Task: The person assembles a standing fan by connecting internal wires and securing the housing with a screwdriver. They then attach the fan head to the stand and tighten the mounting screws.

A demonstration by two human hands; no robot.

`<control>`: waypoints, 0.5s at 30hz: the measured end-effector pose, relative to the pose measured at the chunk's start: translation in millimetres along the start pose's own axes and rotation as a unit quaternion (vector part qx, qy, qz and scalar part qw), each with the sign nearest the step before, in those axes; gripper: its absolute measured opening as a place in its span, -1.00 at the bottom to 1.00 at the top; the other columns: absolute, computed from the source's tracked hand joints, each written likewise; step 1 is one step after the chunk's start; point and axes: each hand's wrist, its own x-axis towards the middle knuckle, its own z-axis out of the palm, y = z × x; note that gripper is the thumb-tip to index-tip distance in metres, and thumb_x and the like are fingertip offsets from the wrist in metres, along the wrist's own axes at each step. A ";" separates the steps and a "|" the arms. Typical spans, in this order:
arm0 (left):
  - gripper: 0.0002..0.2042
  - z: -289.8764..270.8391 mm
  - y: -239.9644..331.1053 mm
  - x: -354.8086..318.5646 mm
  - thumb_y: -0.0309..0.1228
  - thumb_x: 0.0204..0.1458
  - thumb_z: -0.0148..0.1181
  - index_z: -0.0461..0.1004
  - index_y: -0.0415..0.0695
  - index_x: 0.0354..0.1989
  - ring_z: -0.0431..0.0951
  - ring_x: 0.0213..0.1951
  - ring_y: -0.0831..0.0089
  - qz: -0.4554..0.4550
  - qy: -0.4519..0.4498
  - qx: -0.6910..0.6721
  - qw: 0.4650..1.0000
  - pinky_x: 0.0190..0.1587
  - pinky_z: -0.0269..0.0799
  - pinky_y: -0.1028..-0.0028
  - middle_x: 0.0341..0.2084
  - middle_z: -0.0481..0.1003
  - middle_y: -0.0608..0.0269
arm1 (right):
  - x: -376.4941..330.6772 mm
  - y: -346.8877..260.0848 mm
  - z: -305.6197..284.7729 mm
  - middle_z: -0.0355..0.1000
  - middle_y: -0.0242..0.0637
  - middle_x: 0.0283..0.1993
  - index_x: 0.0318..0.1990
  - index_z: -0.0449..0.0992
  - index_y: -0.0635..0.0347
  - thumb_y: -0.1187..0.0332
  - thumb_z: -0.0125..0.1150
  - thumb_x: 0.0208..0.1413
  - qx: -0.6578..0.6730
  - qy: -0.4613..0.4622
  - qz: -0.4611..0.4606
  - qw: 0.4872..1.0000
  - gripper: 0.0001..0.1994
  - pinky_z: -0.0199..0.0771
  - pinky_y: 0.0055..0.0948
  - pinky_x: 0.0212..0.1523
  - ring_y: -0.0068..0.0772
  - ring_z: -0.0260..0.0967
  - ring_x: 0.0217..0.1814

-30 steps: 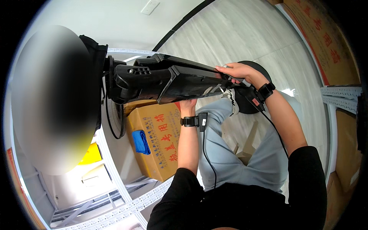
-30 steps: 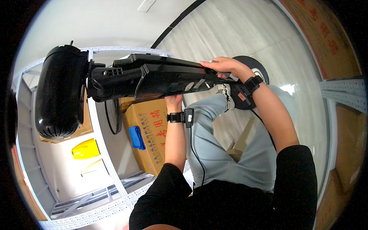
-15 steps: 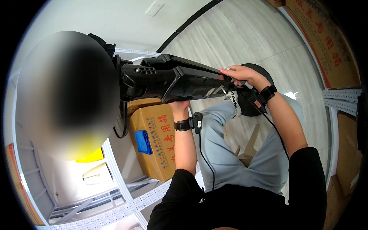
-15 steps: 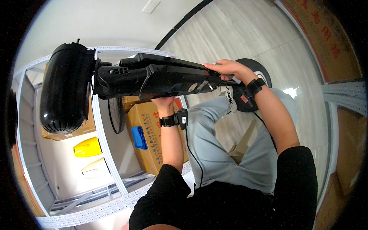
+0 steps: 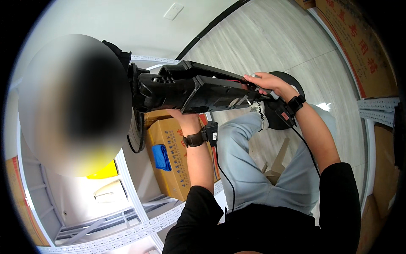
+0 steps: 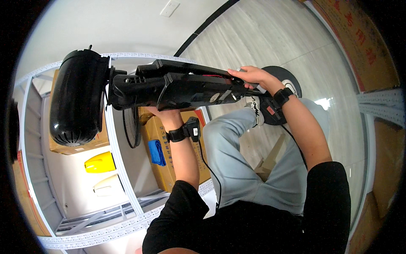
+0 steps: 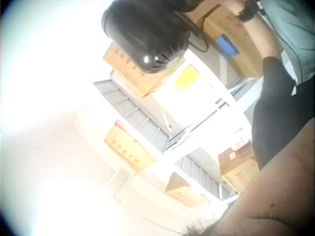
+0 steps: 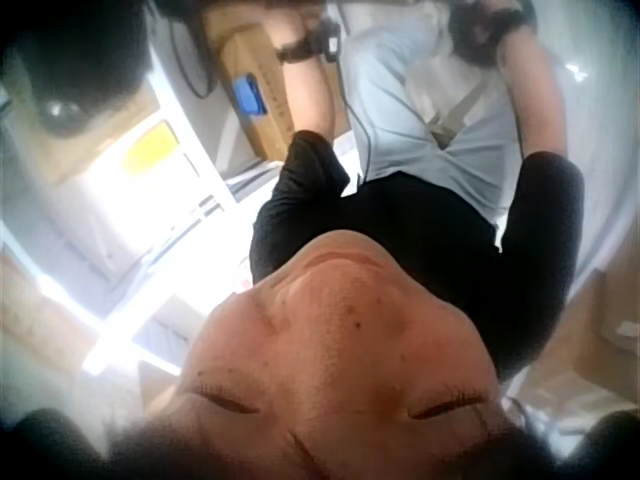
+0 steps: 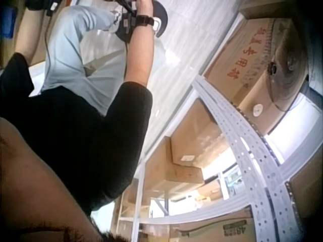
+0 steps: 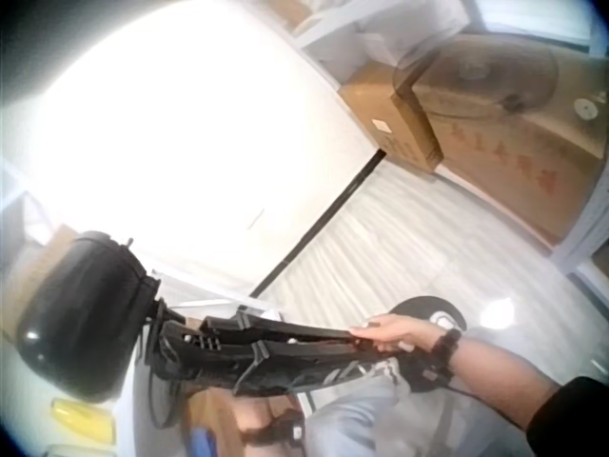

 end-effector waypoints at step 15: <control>-0.52 -11.4 -9.0 -3.7 -0.04 0.16 -0.12 0.39 -0.13 0.08 0.45 0.05 0.24 -0.083 0.035 -0.148 0.985 0.15 0.35 0.25 0.01 0.44 0.17 | 1.0 7.2 2.3 0.27 -0.48 -0.38 -0.08 0.43 0.15 -0.33 0.07 0.04 0.010 -0.036 0.009 0.999 -0.34 0.19 -0.64 -0.60 -0.66 0.19 -0.49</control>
